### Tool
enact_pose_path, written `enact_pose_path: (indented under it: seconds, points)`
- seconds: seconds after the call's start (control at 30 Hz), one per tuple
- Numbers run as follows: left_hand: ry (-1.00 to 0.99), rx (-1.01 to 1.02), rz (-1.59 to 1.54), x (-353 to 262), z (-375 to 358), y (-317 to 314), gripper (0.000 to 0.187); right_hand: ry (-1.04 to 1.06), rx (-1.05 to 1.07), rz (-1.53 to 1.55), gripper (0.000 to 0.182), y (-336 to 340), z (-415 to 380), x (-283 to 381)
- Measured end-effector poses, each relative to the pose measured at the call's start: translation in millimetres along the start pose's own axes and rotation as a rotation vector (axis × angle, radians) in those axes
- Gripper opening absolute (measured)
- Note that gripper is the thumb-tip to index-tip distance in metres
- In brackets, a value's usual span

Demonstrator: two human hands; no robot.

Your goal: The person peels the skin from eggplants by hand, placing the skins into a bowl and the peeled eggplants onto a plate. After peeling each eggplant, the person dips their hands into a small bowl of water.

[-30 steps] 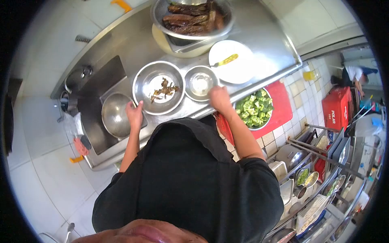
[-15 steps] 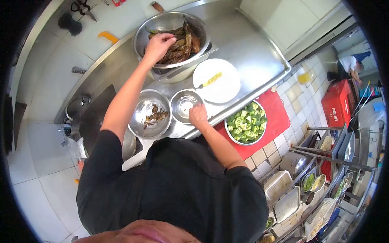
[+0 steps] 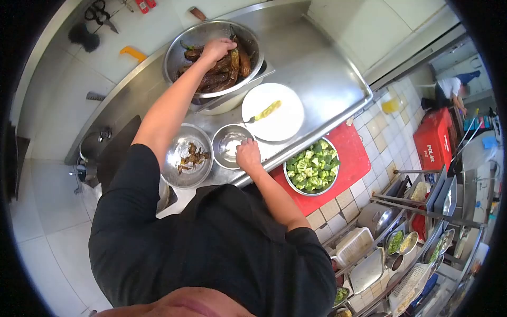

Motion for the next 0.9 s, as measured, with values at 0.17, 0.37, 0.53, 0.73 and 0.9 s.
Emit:
enact_pose_path:
  seconds: [0.17,0.37,0.53,0.73,0.9]
  points:
    - [-0.231,-0.119,-0.188,-51,-68,73,0.026,0.017,0.013,-0.100,0.018,-22,5,7]
    - [-0.391,-0.268,-0.391,-72,-139,160,0.020,0.028,0.110,-0.215,0.024,-19,9,15]
    - [-0.357,-0.425,-0.349,-77,-215,215,0.015,-0.038,-0.101,-0.008,0.013,0,5,16]
    - [-0.147,-0.461,-0.203,22,-286,227,0.020,0.000,-0.327,0.491,0.012,31,15,58]
    - [0.091,-0.520,-0.308,95,-338,209,0.019,-0.050,-0.257,0.940,0.016,65,36,119]
Point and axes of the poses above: each hand's wrist, its own z-axis towards the middle knuckle, its own y-axis out of the back of the hand, x = y × z, the point moved 3 cm from there along z, towards the middle knuckle, and after that the axes turned 8 degrees about -x, right-handed, at the moved point
